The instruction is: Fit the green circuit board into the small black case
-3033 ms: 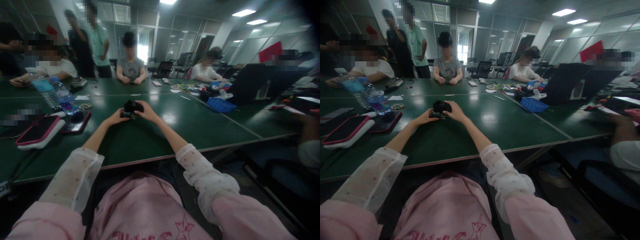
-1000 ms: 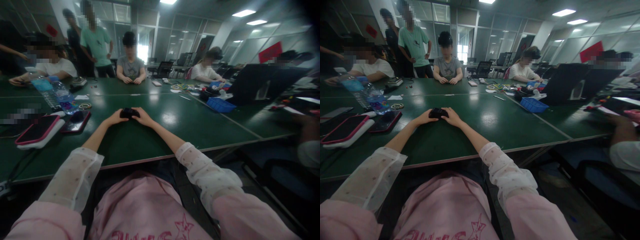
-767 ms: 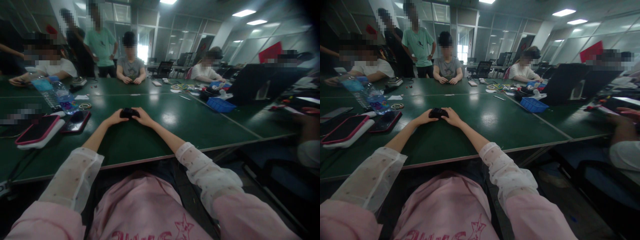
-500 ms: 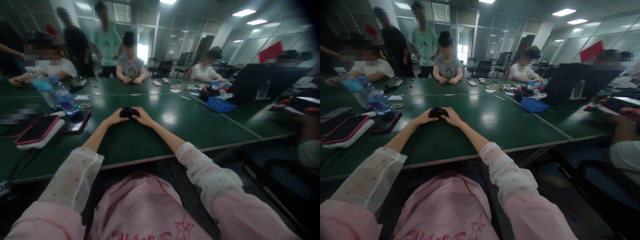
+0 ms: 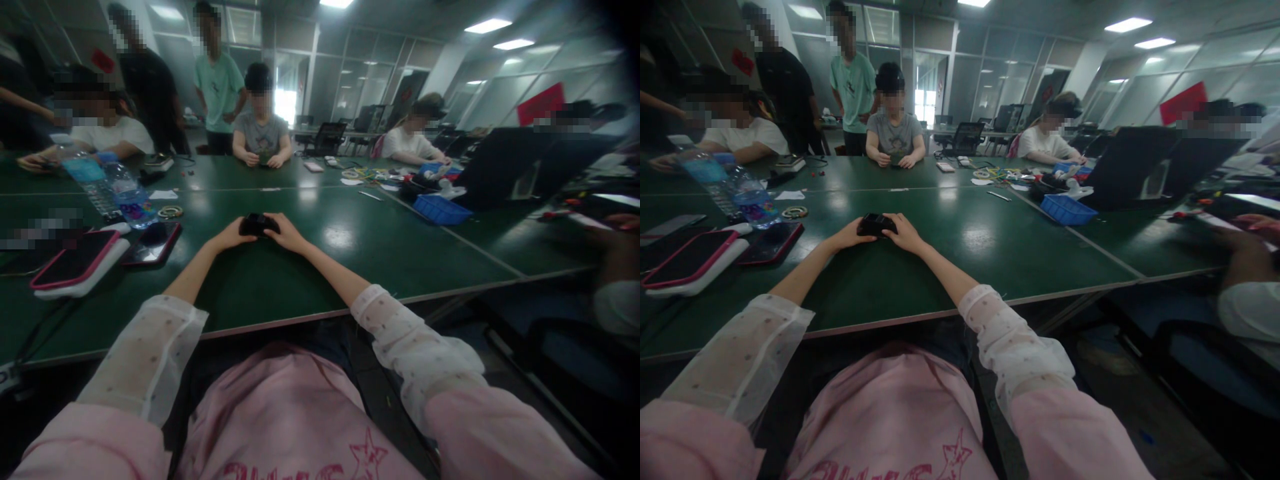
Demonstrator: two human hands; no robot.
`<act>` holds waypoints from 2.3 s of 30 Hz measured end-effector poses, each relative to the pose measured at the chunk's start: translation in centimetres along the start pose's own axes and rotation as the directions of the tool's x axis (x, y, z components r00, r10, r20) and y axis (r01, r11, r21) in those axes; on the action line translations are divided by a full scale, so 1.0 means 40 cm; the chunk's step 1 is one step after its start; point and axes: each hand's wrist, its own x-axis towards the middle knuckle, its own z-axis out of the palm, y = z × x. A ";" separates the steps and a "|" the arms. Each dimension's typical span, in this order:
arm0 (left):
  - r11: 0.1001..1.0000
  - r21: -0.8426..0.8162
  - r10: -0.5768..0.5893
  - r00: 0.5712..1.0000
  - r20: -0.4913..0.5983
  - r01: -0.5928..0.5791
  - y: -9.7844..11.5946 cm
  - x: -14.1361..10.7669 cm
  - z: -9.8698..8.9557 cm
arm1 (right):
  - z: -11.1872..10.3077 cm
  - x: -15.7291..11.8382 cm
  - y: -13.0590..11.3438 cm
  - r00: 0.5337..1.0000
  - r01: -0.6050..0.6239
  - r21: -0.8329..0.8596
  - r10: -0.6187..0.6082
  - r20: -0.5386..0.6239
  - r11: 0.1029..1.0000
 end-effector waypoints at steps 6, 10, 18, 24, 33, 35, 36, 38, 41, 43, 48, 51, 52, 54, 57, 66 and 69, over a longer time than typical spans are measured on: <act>0.997 -0.081 0.003 1.000 0.019 -0.002 0.006 -0.001 0.004 | -0.006 0.003 -0.001 1.000 0.016 -0.001 -0.016 -0.013 1.000; 0.996 -0.083 -0.024 0.999 0.025 0.026 0.013 -0.002 0.003 | -0.012 0.004 -0.006 1.000 0.016 0.007 -0.016 -0.013 1.000; 0.996 -0.083 -0.029 0.999 0.027 0.031 0.011 0.000 0.005 | -0.013 0.009 0.008 0.999 0.030 0.027 -0.029 -0.043 0.999; 0.996 -0.094 0.012 0.999 0.038 -0.008 -0.003 0.007 0.006 | -0.016 0.014 0.010 0.998 0.017 0.027 -0.016 -0.054 0.999; 0.998 -0.059 0.015 0.999 0.030 -0.013 0.003 0.003 0.005 | -0.028 0.017 -0.004 0.997 0.008 0.037 -0.005 -0.082 0.999; 0.997 -0.077 0.005 1.000 0.023 -0.003 0.004 0.003 0.006 | -0.031 0.018 -0.007 0.996 0.005 0.036 -0.002 -0.087 0.999; 0.996 -0.088 0.000 1.000 0.026 0.003 0.005 0.002 0.006 | -0.033 0.018 -0.010 0.996 0.000 0.033 0.003 -0.089 0.999; 0.994 -0.106 -0.005 0.999 0.035 0.009 0.005 0.001 0.006 | -0.038 0.020 -0.014 0.995 -0.012 0.030 0.015 -0.094 0.999; 0.995 -0.102 -0.007 0.999 0.032 0.010 0.004 0.000 0.005 | -0.048 0.023 -0.015 0.993 -0.031 0.019 0.033 -0.116 0.999; 0.995 -0.098 -0.006 1.000 0.021 0.008 0.001 0.001 0.005 | -0.053 0.027 -0.009 0.989 -0.041 0.002 0.041 -0.144 0.999; 0.995 -0.100 -0.009 1.000 0.024 0.011 -0.008 0.008 0.004 | -0.073 0.030 0.019 0.960 -0.157 -0.117 0.124 -0.253 0.981; 0.994 -0.110 -0.002 1.000 0.019 0.004 -0.016 0.013 0.005 | -0.097 0.017 0.038 0.891 -0.381 -0.251 0.281 -0.357 0.890; 0.994 -0.111 0.000 1.000 0.020 0.002 -0.018 0.014 0.005 | -0.106 0.010 0.044 0.861 -0.452 -0.292 0.327 -0.390 0.843; 0.994 -0.110 -0.001 1.000 0.025 0.003 -0.023 0.018 0.006 | -0.122 -0.007 0.056 0.800 -0.571 -0.351 0.408 -0.440 0.742; 0.993 -0.119 0.000 0.999 0.038 0.005 -0.025 0.020 0.007 | -0.134 -0.028 0.071 0.745 -0.665 -0.411 0.515 -0.424 0.624; 0.996 -0.094 -0.006 0.999 0.036 0.009 -0.005 0.009 0.006 | -0.134 -0.034 0.068 0.743 -0.669 -0.458 0.553 -0.378 0.586; 0.994 -0.104 -0.007 0.999 0.038 0.011 -0.010 0.012 0.006 | -0.136 -0.034 0.067 0.746 -0.665 -0.461 0.548 -0.377 0.588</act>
